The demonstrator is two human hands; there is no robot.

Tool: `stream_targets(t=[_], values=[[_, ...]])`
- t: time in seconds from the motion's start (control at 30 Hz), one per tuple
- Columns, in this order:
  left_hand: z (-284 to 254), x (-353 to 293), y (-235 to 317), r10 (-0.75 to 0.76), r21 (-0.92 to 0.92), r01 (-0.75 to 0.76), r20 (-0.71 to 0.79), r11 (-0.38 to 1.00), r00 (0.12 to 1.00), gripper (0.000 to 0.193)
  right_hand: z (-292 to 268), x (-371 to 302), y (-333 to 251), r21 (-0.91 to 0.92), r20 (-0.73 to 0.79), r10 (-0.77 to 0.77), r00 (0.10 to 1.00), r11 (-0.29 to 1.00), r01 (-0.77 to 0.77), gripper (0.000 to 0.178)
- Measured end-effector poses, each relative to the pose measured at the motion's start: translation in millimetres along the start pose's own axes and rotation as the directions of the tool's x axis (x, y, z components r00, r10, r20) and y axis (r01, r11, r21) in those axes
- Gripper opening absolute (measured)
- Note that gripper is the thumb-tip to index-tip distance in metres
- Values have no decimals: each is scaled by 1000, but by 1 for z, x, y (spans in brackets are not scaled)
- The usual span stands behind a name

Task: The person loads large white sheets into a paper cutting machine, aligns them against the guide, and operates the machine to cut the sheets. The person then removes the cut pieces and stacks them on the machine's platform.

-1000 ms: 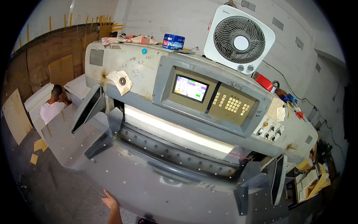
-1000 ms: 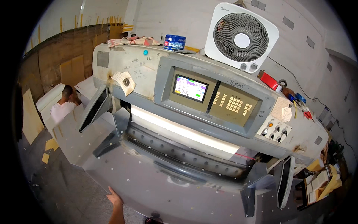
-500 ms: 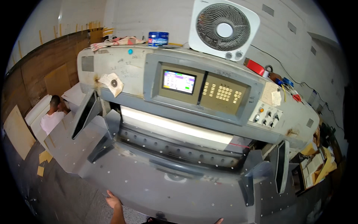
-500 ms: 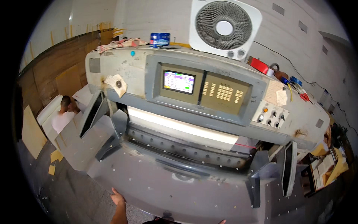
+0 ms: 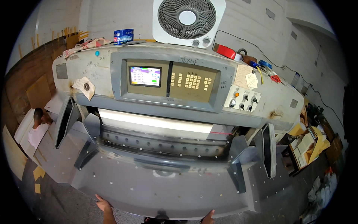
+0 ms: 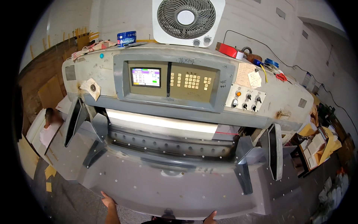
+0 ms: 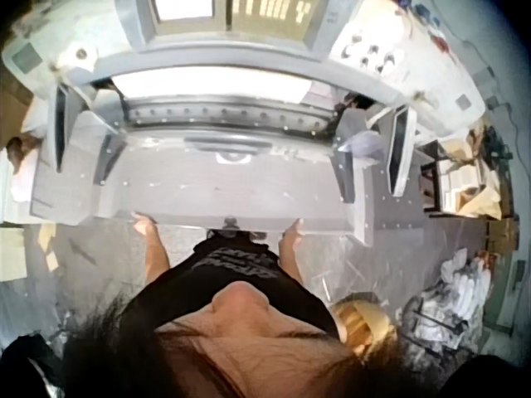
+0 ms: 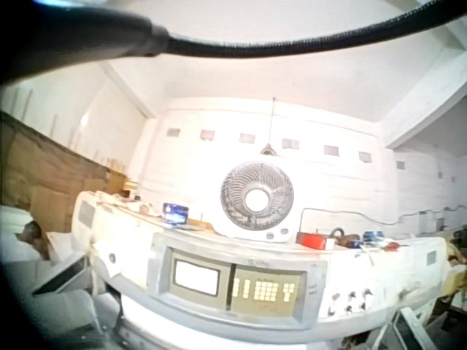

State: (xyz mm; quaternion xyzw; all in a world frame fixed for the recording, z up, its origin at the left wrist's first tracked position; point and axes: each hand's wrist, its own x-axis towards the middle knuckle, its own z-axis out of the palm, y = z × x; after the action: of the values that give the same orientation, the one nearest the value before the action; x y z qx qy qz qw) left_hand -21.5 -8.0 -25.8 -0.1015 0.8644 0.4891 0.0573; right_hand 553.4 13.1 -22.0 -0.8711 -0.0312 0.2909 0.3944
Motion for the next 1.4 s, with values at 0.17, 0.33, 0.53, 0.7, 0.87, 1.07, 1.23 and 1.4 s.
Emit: stream_targets(t=[0.17,0.33,0.53,0.7,0.87,1.07,1.23,1.4], values=[[-22,-4,12,-21,10,21,43,1000,999,94,-1,-20,-25,-214,56,177,983,963,-161,84],[-6,24,-8,-57,48,54,77,997,995,95,18,21,26,142,106,-30,994,990,15,85],[-2,10,-3,76,105,-71,-39,992,996,93,10,6,10,197,116,16,993,980,-39,94],[-2,14,-8,126,181,-115,-50,977,991,90,-7,-22,-28,-38,31,172,985,985,-171,98],[-3,2,3,150,60,-147,-59,987,987,86,4,4,3,-30,-11,133,991,991,-133,91],[-25,14,14,-9,393,-38,117,919,993,82,-21,36,11,-330,135,35,990,944,12,85],[-36,67,113,614,601,-628,271,494,742,88,19,-64,-87,-463,601,-746,287,-33,886,34],[89,149,227,679,154,-928,643,339,355,67,173,-168,-192,-29,829,-556,-69,-166,986,80]])
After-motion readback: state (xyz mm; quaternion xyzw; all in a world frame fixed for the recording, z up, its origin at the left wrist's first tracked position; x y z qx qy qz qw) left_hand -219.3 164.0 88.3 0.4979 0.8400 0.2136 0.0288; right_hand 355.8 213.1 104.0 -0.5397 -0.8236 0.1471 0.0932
